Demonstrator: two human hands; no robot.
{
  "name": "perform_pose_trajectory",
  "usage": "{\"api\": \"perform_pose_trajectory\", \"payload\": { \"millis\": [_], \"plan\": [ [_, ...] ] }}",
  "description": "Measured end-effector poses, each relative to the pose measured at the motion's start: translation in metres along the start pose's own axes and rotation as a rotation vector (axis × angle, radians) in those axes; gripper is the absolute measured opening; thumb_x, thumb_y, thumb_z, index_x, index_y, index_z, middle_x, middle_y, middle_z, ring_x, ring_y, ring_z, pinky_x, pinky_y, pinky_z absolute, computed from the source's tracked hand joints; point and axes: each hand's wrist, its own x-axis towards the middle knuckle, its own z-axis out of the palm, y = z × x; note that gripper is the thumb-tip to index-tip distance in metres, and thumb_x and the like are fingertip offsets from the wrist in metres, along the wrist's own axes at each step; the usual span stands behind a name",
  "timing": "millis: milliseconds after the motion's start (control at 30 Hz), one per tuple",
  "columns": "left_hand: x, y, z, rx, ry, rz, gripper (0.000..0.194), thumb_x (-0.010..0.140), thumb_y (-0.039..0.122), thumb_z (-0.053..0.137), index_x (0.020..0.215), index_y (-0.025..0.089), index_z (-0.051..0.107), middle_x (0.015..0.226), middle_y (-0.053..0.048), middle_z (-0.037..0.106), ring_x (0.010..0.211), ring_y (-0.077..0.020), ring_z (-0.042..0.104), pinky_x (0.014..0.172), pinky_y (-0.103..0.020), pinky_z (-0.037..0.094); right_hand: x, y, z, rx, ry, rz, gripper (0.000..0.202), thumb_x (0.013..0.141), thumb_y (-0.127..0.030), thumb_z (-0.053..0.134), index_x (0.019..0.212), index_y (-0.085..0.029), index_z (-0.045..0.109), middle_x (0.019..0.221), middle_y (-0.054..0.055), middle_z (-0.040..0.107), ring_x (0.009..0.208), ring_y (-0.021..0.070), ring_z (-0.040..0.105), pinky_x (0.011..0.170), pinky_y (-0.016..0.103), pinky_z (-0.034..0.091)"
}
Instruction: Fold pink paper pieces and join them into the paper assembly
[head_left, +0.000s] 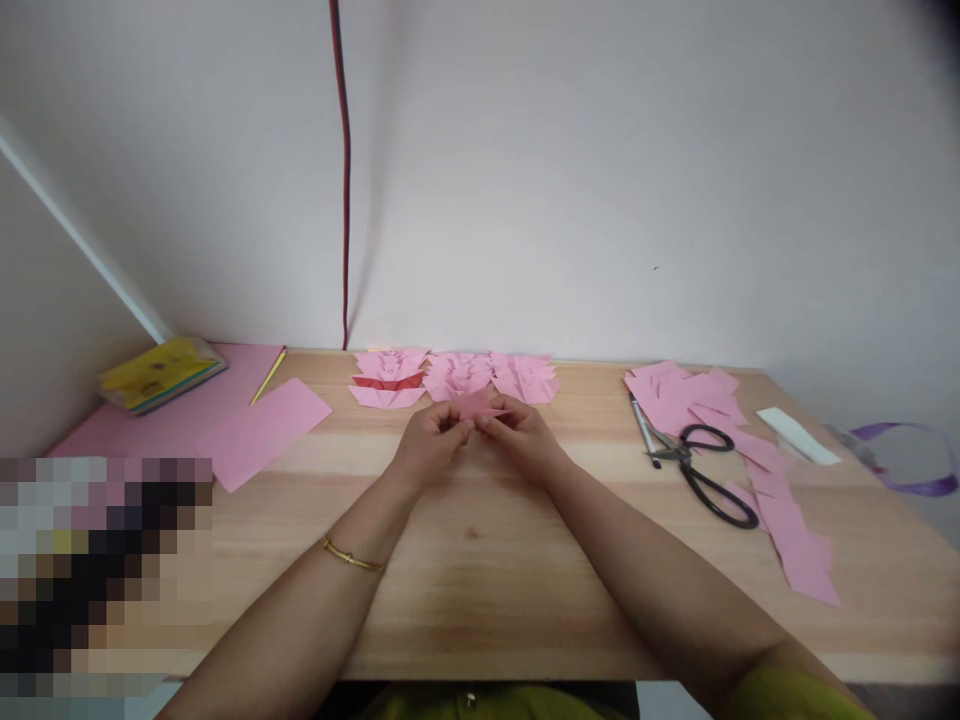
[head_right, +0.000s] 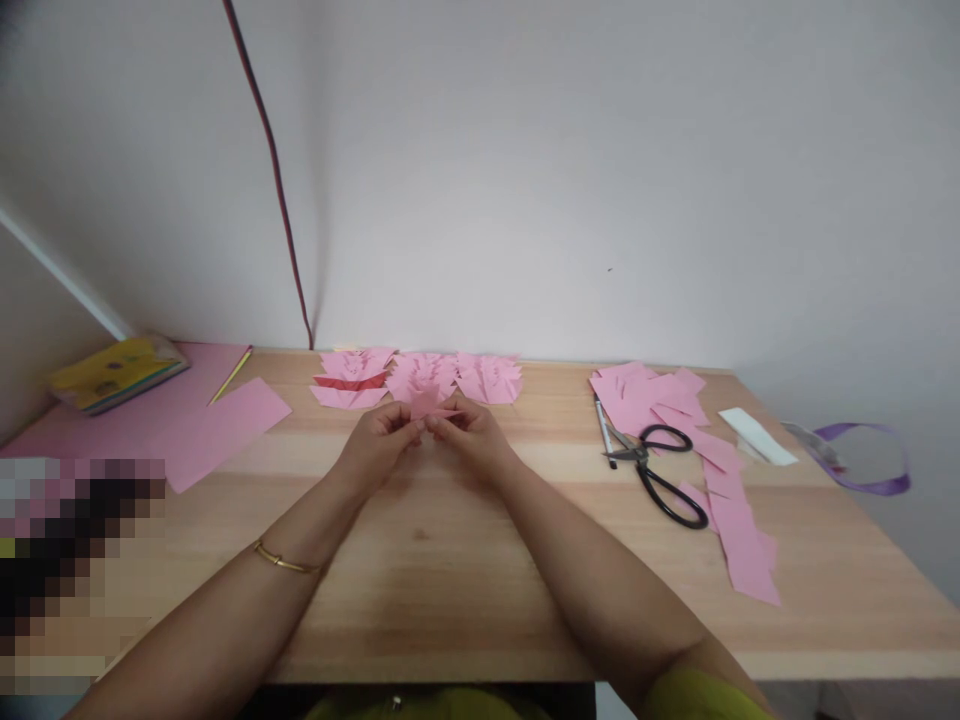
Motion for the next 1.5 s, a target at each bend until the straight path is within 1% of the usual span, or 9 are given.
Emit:
{"api": "perform_pose_trajectory", "payload": {
  "millis": [167, 267, 400, 667, 800, 1000, 1267, 1367, 1500],
  "plan": [
    [-0.0001, -0.0005, 0.0012, -0.013, -0.012, -0.021, 0.020, 0.073, 0.033, 0.061, 0.064, 0.016, 0.054, 0.057, 0.004, 0.050, 0.053, -0.0086, 0.043, 0.053, -0.022, 0.032, 0.0001, -0.0010, -0.0001, -0.044, 0.030, -0.003, 0.024, 0.078, -0.043, 0.060, 0.074, -0.019, 0.057, 0.068, -0.002, 0.053, 0.064, 0.0109, 0.049, 0.060, 0.024, 0.040],
    [0.0006, -0.0009, 0.0016, -0.046, 0.002, -0.022, 0.022, 0.073, 0.033, 0.061, 0.062, 0.016, 0.053, 0.055, 0.004, 0.049, 0.053, -0.0089, 0.043, 0.053, -0.022, 0.032, 0.0003, -0.0017, 0.0003, -0.031, 0.016, -0.013, 0.024, 0.081, -0.042, 0.057, 0.075, -0.019, 0.057, 0.070, 0.000, 0.055, 0.065, 0.0113, 0.050, 0.063, 0.025, 0.041],
    [0.0012, -0.0006, 0.0008, -0.096, 0.018, -0.014, 0.020, 0.073, 0.034, 0.061, 0.065, 0.016, 0.055, 0.056, 0.004, 0.050, 0.053, -0.0089, 0.043, 0.053, -0.022, 0.032, -0.0002, -0.0009, 0.0001, -0.048, -0.009, -0.018, 0.025, 0.083, -0.043, 0.055, 0.076, -0.019, 0.058, 0.072, 0.001, 0.057, 0.069, 0.0124, 0.052, 0.067, 0.026, 0.042],
    [0.0002, 0.0012, 0.0004, -0.030, -0.005, 0.020, 0.022, 0.073, 0.034, 0.062, 0.065, 0.016, 0.053, 0.058, 0.004, 0.050, 0.055, -0.0088, 0.043, 0.054, -0.021, 0.033, -0.0014, -0.0013, 0.0004, -0.055, 0.013, -0.024, 0.026, 0.079, -0.042, 0.060, 0.069, -0.019, 0.053, 0.065, -0.003, 0.051, 0.062, 0.0106, 0.047, 0.060, 0.024, 0.037],
    [-0.0001, 0.0012, 0.0013, -0.012, -0.020, 0.021, 0.022, 0.074, 0.034, 0.060, 0.066, 0.016, 0.053, 0.059, 0.004, 0.049, 0.057, -0.0091, 0.044, 0.055, -0.021, 0.033, -0.0011, -0.0009, 0.0003, -0.026, -0.010, -0.018, 0.026, 0.080, -0.041, 0.059, 0.070, -0.018, 0.053, 0.066, -0.002, 0.051, 0.063, 0.0105, 0.046, 0.061, 0.024, 0.037],
    [-0.0014, 0.0021, 0.0013, 0.092, -0.008, 0.063, 0.019, 0.076, 0.032, 0.058, 0.068, 0.015, 0.055, 0.063, 0.003, 0.051, 0.060, -0.0101, 0.045, 0.057, -0.022, 0.035, -0.0008, 0.0001, 0.0014, 0.002, -0.014, -0.011, 0.023, 0.079, -0.040, 0.060, 0.073, -0.019, 0.056, 0.070, -0.002, 0.054, 0.066, 0.0117, 0.049, 0.064, 0.025, 0.038],
    [-0.0010, 0.0025, 0.0007, 0.019, -0.017, 0.022, 0.019, 0.075, 0.033, 0.060, 0.070, 0.015, 0.057, 0.060, 0.003, 0.052, 0.057, -0.0096, 0.045, 0.055, -0.022, 0.035, -0.0014, -0.0030, 0.0005, -0.036, -0.027, -0.037, 0.028, 0.083, -0.043, 0.054, 0.068, -0.019, 0.052, 0.067, -0.001, 0.053, 0.065, 0.0115, 0.047, 0.063, 0.025, 0.038],
    [-0.0006, 0.0019, 0.0002, 0.023, -0.024, 0.016, 0.021, 0.074, 0.034, 0.061, 0.068, 0.015, 0.056, 0.059, 0.003, 0.051, 0.056, -0.0094, 0.045, 0.055, -0.022, 0.034, -0.0009, -0.0044, 0.0000, 0.005, -0.042, -0.024, 0.024, 0.082, -0.041, 0.057, 0.073, -0.019, 0.055, 0.070, -0.001, 0.055, 0.067, 0.0118, 0.050, 0.065, 0.025, 0.040],
    [-0.0007, 0.0019, 0.0004, 0.107, -0.043, 0.018, 0.022, 0.075, 0.037, 0.060, 0.072, 0.015, 0.059, 0.063, 0.002, 0.053, 0.060, -0.0104, 0.046, 0.056, -0.022, 0.035, 0.0005, -0.0054, 0.0004, 0.109, -0.052, -0.060, 0.017, 0.077, -0.035, 0.065, 0.084, -0.019, 0.061, 0.082, 0.002, 0.059, 0.079, 0.0139, 0.055, 0.073, 0.028, 0.043]
  ]
}}
